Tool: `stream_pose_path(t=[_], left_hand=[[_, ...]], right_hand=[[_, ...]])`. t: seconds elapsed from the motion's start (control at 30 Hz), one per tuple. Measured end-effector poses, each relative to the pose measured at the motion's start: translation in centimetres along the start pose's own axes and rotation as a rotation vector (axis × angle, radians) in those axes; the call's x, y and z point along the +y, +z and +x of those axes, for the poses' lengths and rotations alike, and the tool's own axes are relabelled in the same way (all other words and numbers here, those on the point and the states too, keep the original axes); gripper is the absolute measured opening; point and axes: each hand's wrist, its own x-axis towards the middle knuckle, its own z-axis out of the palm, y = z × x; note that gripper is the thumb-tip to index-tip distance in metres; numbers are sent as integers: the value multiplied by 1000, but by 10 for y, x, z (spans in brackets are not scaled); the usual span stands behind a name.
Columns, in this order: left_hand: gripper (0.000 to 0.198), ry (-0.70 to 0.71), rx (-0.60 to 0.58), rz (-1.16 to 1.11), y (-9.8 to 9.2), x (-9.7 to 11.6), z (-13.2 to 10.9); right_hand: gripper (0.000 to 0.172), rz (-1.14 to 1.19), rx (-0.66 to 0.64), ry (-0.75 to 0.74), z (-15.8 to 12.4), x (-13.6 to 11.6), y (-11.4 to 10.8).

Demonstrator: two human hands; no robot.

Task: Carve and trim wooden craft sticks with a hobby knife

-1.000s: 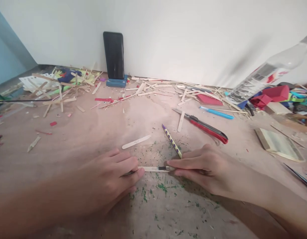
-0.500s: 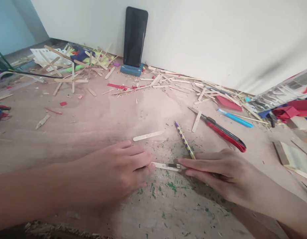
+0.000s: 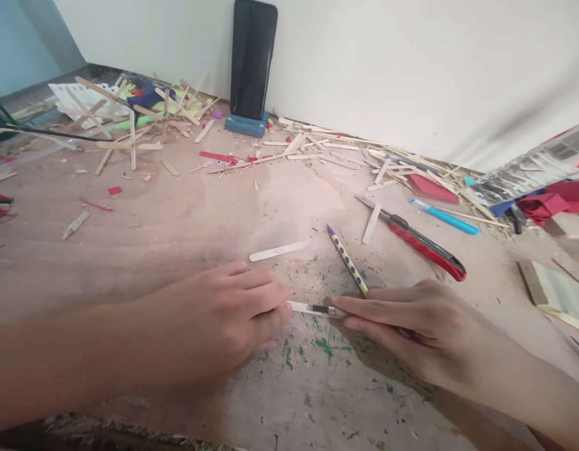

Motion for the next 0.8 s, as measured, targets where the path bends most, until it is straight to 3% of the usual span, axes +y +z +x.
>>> stream_pose_path(t=[0.33, 0.57, 0.8], left_hand=[[32, -8, -8, -8, -1, 2, 0], [17, -19, -21, -1, 2, 2, 0], [26, -10, -8, 16, 1, 2, 0]], right_hand=[[31, -1, 24, -27, 2, 0, -1], [33, 2, 25, -1, 3, -4, 2], [30, -66, 21, -45, 3, 0, 2]])
